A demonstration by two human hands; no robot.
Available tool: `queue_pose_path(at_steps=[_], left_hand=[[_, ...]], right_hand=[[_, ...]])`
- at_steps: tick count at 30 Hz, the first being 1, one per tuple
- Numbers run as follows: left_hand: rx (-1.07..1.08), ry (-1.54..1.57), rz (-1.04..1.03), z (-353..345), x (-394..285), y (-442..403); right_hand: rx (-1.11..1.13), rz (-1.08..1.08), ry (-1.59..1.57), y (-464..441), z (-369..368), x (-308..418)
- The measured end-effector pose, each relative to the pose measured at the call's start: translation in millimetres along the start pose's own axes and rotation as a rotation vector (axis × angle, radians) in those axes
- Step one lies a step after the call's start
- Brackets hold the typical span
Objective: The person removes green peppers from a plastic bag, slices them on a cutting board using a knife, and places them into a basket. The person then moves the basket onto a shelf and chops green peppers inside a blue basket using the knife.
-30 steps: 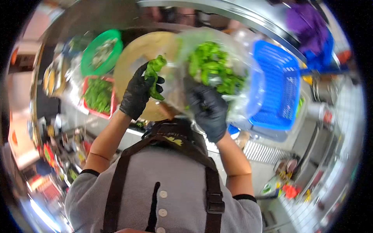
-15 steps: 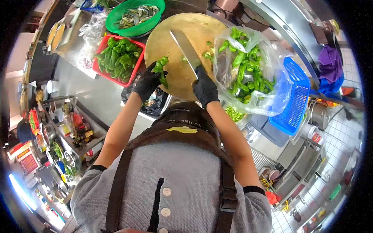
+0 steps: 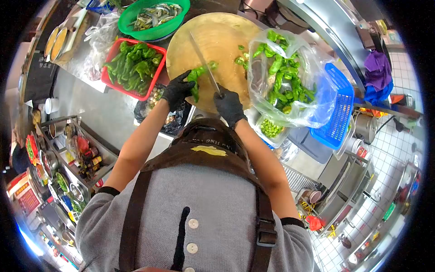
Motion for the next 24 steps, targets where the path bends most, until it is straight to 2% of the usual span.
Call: queue_pose_path(at_steps=[2, 5, 8, 11, 14, 17, 18, 21, 22, 24], left_hand=[[-0.014, -0.048, 0.035, -0.3, -1.7, -1.4], [-0.005, -0.027, 0.034, -0.1, 1.8, -2.7], [0.025, -0.017, 0.017, 4.0, 8.5, -11.6], [0.039, -0.057, 0.027, 1.6, 2.6, -11.4], [0.040, -0.106, 0.052, 3.6, 4.3, -6.4], [0.018, -0.049, 0.086, 2.8, 0.5, 11.0], [0.008, -0.013, 0.097, 2.2, -4.6, 14.5], [0.096, -0.804, -0.125, 6.6, -38.5, -1.4], [0.003, -0.357, -0.190, 17.8, -28.6, -10.6], [-0.187, -0.744, -0.468, 28.7, -41.8, -11.6]], right_hand=[[0.013, -0.027, -0.078, 3.3, 0.3, -1.1], [0.061, -0.061, -0.015, 8.1, 2.0, 18.8], [0.004, 0.061, 0.072, -9.2, 0.1, 11.1], [0.194, -0.214, -0.108, -11.5, -6.0, 7.4], [0.203, -0.065, 0.080, -30.8, -26.6, 3.0], [0.007, -0.013, 0.069, -34.3, -16.7, -0.7], [0.016, -0.196, -0.084, -29.9, -12.3, -18.9], [-0.199, -0.047, -0.019, -4.6, 34.2, -4.4], [-0.203, 0.061, -0.018, 1.4, 39.6, -3.8], [-0.155, 0.132, 0.021, 18.0, 39.0, -0.6]])
Point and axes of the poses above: each hand's wrist, its own y-axis away from the middle knuckle, its own z-axis out of the back of the hand, x = y × z, the point moved 10 cm from there along -y, towards the middle knuckle, and after that the axes turned 7 degrees about -z, right-handed, at the moved point
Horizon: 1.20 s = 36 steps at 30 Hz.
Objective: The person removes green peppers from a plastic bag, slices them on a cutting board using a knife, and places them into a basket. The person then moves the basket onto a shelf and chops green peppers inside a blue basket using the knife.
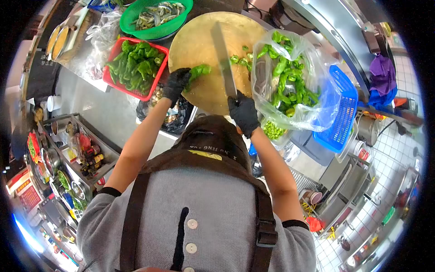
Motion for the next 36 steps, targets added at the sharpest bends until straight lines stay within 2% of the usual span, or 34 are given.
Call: queue_pose_path(at_steps=[2, 5, 6, 9, 13, 14, 18, 21, 22, 23, 25, 27, 28, 31, 32, 33, 35, 36], left_hand=[[-0.179, -0.316, -0.248, 16.6, -41.8, 10.3], [-0.211, -0.469, -0.167, 13.0, -32.8, 27.5], [-0.258, -0.384, -0.213, 16.6, -33.7, 31.5], [-0.184, -0.297, -0.122, 10.2, -15.8, 26.2], [-0.162, -0.338, -0.096, 6.7, -8.1, 23.0], [-0.161, -0.352, -0.081, 7.7, -7.9, 22.0], [-0.056, -0.414, 0.041, 7.0, 2.8, 21.9], [-0.213, -0.150, -0.154, 30.3, 15.2, 44.9], [-0.229, -0.065, -0.131, 41.1, 22.6, 51.7], [-0.236, 0.019, -0.098, 50.0, 31.9, 65.7], [-0.271, 0.160, -0.055, 75.8, 21.7, 93.8], [-0.295, 0.276, 0.070, 92.1, 29.4, 114.2], [-0.300, 0.231, 0.073, 99.6, 32.1, 121.6], [-0.322, 0.433, 0.083, 103.7, 42.7, 135.3], [-0.348, 0.359, 0.023, 109.8, 17.0, 137.2], [-0.337, 0.341, 0.048, 107.6, 14.5, 135.4], [-0.309, 0.303, 0.099, 104.5, 10.9, 132.2], [-0.215, 0.039, 0.030, 107.6, -15.1, 122.9]], right_hand=[[0.009, 0.021, 0.073, 21.4, 7.0, 32.5], [0.240, 0.068, 0.171, 24.3, -37.4, 29.3], [0.235, 0.032, 0.139, 26.0, -43.4, 32.4], [0.140, 0.084, 0.224, 28.0, -50.1, 50.6], [0.154, 0.041, 0.350, 14.2, -77.6, 37.9], [0.265, 0.127, 0.494, 8.3, -103.4, 28.2], [0.227, 0.040, 0.520, 4.1, -110.2, 29.2], [0.069, -0.041, 0.185, 25.3, -59.4, 59.1], [0.047, 0.035, 0.279, 26.6, -54.8, 57.3], [0.004, 0.159, 0.151, 36.4, -43.9, 57.3], [0.138, 0.283, -0.370, 65.6, -19.4, 80.4], [0.107, 0.276, -0.289, 89.8, 3.6, 97.5], [-0.152, 0.457, 0.084, 103.5, 16.1, 115.1], [-0.267, 0.314, 0.536, 91.9, -30.1, 45.6], [-0.149, 0.250, 0.691, 79.5, -60.9, 12.9], [-0.037, 0.126, 0.818, 61.9, -95.9, -38.4], [-0.094, 0.144, 0.720, 70.1, -90.5, -22.2], [-0.127, 0.162, 0.716, 68.9, -81.2, -7.7]])
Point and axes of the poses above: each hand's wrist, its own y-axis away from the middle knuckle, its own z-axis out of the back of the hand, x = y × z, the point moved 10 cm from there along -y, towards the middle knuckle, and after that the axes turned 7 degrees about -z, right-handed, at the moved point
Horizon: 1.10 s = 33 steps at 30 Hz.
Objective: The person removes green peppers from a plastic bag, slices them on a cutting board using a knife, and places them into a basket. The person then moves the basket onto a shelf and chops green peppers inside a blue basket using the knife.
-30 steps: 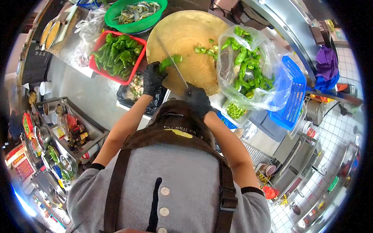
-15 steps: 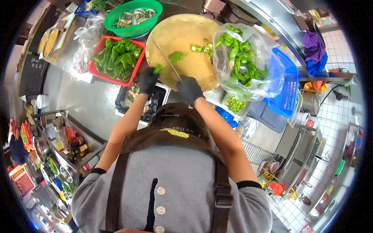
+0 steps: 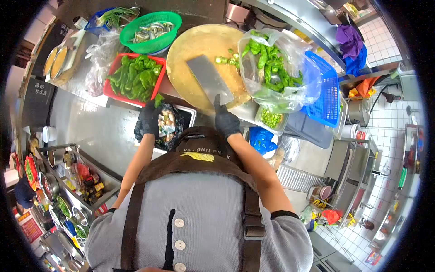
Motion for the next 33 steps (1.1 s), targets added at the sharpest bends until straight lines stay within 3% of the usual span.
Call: queue_pose_path(at_steps=[3, 4, 6, 10, 11, 12, 13, 14, 15, 16, 17, 18, 19, 21, 24, 27, 28, 29, 30, 33], left_hand=[[-0.114, 0.359, 0.015, -8.7, 8.1, -5.8], [-0.104, 0.332, 0.076, -13.5, 14.7, -8.9], [-0.023, 0.264, -0.039, -29.7, 8.3, -22.7], [0.170, 0.168, -0.339, -108.7, 10.7, -67.6], [0.146, -0.141, -0.618, -123.3, -32.0, -72.1], [0.058, -0.221, -0.652, -136.3, -51.5, -74.2], [0.177, -0.375, -0.745, -176.9, -40.2, -88.6], [0.438, -0.616, -0.752, -212.1, -41.2, -89.1], [0.481, -0.696, -0.805, -246.5, -3.3, -96.5], [0.386, -0.792, -0.828, -242.1, -11.3, -94.1], [0.499, -0.689, -0.709, -237.2, -19.4, -93.2], [0.447, -0.461, -0.620, -225.8, -14.5, -95.4], [0.366, -0.408, -0.715, -198.2, -39.2, -84.6], [0.228, -0.337, -0.685, -154.1, -34.5, -92.3], [0.034, -0.547, -0.618, -41.9, -39.3, -112.1], [-0.361, -0.707, -0.642, 77.6, -51.3, -134.3], [-0.340, -0.701, -0.507, 106.0, -24.7, -159.8], [-0.371, -0.727, -0.528, 123.6, 4.6, -182.9], [-0.335, -0.960, -0.366, 132.8, -10.7, -193.5], [-0.064, -0.911, 0.055, 144.6, 129.2, -256.9]], right_hand=[[0.018, -0.009, -0.009, 12.7, 6.9, 4.8], [0.066, -0.008, -0.003, 11.3, -6.4, 0.9], [0.117, -0.026, -0.071, 9.3, -6.1, -2.6], [-0.214, -0.020, -0.491, 39.7, 67.1, -16.2], [-0.241, -0.103, -0.581, 45.0, 79.5, -23.9], [-0.348, -0.035, -0.508, 50.7, 83.8, -33.8], [-0.358, -0.092, -0.562, 57.6, 88.5, -43.0], [-0.290, -0.188, -0.614, 59.2, 91.2, -47.5], [-0.258, -0.195, -0.671, 62.3, 89.4, -52.6], [-0.143, -0.316, -0.581, 66.3, 84.0, -56.0], [-0.164, -0.301, -0.637, 68.4, 86.8, -53.8], [-0.184, -0.285, -0.692, 69.9, 89.3, -51.6], [-0.204, -0.267, -0.747, 70.9, 91.8, -49.3], [-0.188, -0.273, -0.712, 71.4, 73.8, -59.9], [-0.216, -0.257, -0.668, 62.9, 74.6, -54.5], [-0.127, -0.284, -0.752, 49.2, 62.8, -56.9], [-0.111, -0.269, -0.771, 43.8, 62.8, -53.8], [-0.096, -0.256, -0.788, 37.9, 65.1, -50.1], [-0.078, -0.241, -0.804, 34.1, 66.6, -46.5], [-0.023, -0.233, -0.773, 23.0, 66.2, -40.0]])
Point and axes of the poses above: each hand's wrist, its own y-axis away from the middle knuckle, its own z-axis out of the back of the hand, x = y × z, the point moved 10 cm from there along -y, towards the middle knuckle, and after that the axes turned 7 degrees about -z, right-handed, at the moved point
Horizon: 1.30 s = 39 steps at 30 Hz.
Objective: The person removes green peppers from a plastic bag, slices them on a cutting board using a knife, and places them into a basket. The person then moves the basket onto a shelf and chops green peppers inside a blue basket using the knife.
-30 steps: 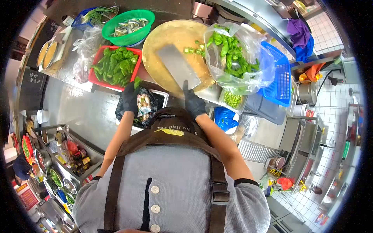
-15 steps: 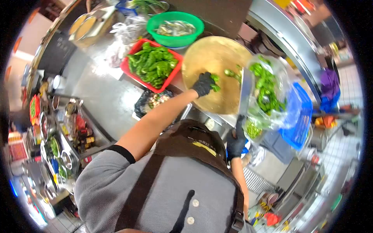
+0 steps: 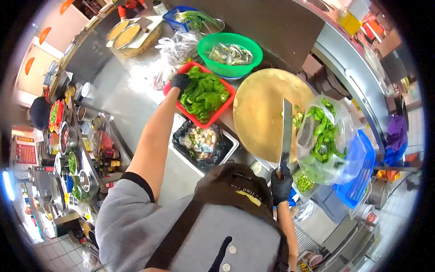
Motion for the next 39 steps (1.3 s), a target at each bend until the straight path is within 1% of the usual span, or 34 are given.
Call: queue_pose_path(at_steps=[1, 2, 4, 5, 7, 8, 9, 10, 11, 12, 13, 14, 15, 16, 17, 18, 19, 20, 22, 23, 25, 26, 27, 28, 29, 30, 31, 32, 33, 34, 35, 36, 38, 39], left_hand=[[-0.003, -0.117, -0.019, 39.2, -33.1, 18.8], [-0.206, -0.225, -0.067, 72.5, -64.0, 36.3], [-0.243, -0.224, -0.258, 55.5, -112.6, 69.7], [-0.249, 0.314, -0.228, 32.5, -113.0, 75.5], [-0.185, 0.711, -0.407, 12.0, -197.4, 124.3], [-0.129, 0.572, -0.631, 21.6, -267.7, 168.0], [-0.039, 0.672, -0.627, -37.2, -282.9, 172.4], [0.051, 0.657, -0.622, -63.3, -302.7, 182.5], [-0.112, 0.575, -0.737, -87.0, -314.5, 192.6], [0.026, 0.683, -0.642, -100.6, -315.2, 183.9], [0.062, 0.433, -0.701, -100.1, -324.9, 180.2], [-0.171, 0.592, -0.600, -58.9, -309.7, 182.6], [-0.173, 0.798, -0.490, -43.0, -290.1, 181.6], [-0.239, 0.845, -0.506, -29.4, -272.2, 181.9], [-0.196, 0.758, -0.370, -21.6, -247.6, 180.9], [-0.209, 0.792, -0.307, -26.7, -218.7, 178.7], [-0.252, 0.748, -0.255, -25.5, -193.0, 178.7], [-0.257, 0.767, -0.171, -18.6, -179.5, 181.2], [-0.298, 1.018, -0.101, -19.4, -160.9, 183.2], [-0.287, 0.965, -0.115, -22.1, -162.8, 186.5], [-0.279, 0.857, -0.136, -3.7, -183.1, 192.8], [-0.234, 0.916, -0.199, -18.3, -196.3, 193.2], [-0.190, 0.975, -0.261, -35.2, -213.7, 191.5], [-0.198, 1.002, -0.347, -34.9, -243.8, 196.9], [-0.170, 0.710, -0.570, -30.5, -278.6, 201.4], [-0.171, 0.588, -0.686, -21.8, -313.1, 207.9], [-0.045, 0.508, -0.759, -24.2, -338.8, 212.1], [0.151, 0.450, -0.777, -63.4, -346.6, 211.0], [0.160, 0.360, -0.849, -71.0, -353.5, 211.6], [0.003, 0.339, -0.877, -67.6, -347.2, 210.4], [0.008, 0.457, -0.773, -62.4, -332.7, 200.5], [0.011, 0.578, -0.674, -54.9, -313.4, 191.5], [-0.113, 0.497, -0.592, -10.6, -270.7, 171.7], [-0.227, 0.547, -0.629, 17.1, -244.7, 161.8]], right_hand=[[0.006, 0.016, -0.008, -1.8, -0.1, 1.1], [0.011, 0.043, -0.026, -1.6, -2.3, 0.5], [0.038, 0.126, -0.042, -4.6, -9.2, -22.7], [0.056, 0.113, -0.058, -9.2, -15.3, -18.1], [0.063, 0.021, -0.052, 0.1, -11.9, -16.8], [0.055, 0.037, 0.008, 5.0, -10.0, -13.3], [0.048, 0.081, 0.080, 8.8, -10.6, -3.4], [0.040, 0.116, 0.151, 12.2, -10.8, 3.4], [0.037, 0.128, 0.208, 14.8, -12.1, 8.0], [0.047, 0.145, 0.218, 16.4, -13.0, 16.7], [0.013, 0.187, 0.323, 17.0, -15.6, 13.5], [0.036, 0.209, 0.494, 13.7, -23.8, 6.9], [0.057, 0.180, 0.552, 14.1, -27.1, 6.0], [0.079, 0.157, 0.605, 12.8, -33.3, 7.1], [0.088, 0.143, 0.651, 9.3, -40.4, 7.2], [0.099, 0.128, 0.694, 7.5, -48.0, 6.8], [0.107, 0.110, 0.738, 5.2, -52.1, 4.4], [0.055, 0.296, 0.712, 4.7, -61.6, 0.3], [0.231, 0.235, 0.794, -0.1, -80.8, -19.9], [0.224, 0.214, 0.863, -4.5, -79.7, -26.8], [0.097, 0.257, 0.676, -3.2, -56.4, -5.3], [0.041, 0.273, 0.578, 2.3, -45.0, 5.0], [0.001, 0.219, 0.490, 4.0, -27.8, 17.9], [-0.085, 0.247, 0.430, 3.1, -17.6, 9.3], [-0.117, 0.210, 0.368, 4.5, -5.0, 16.3], [-0.148, 0.174, 0.304, 7.9, 6.9, 23.3], [-0.197, 0.237, 0.301, 11.6, 12.5, 13.7], [-0.245, 0.307, 0.296, 14.4, 16.9, 6.3], [-0.146, 0.150, 0.289, 15.0, 19.1, 9.4], [-0.162, 0.207, 0.264, 19.3, 23.2, 19.1], [-0.079, 0.098, 0.224, 17.3, 19.2, 13.1], [-0.090, 0.170, 0.312, 17.3, 17.7, 14.2], [0.057, 0.004, 0.503, 10.4, 6.6, -0.4], [0.071, 0.060, 0.559, 4.2, -0.3, 4.3]])
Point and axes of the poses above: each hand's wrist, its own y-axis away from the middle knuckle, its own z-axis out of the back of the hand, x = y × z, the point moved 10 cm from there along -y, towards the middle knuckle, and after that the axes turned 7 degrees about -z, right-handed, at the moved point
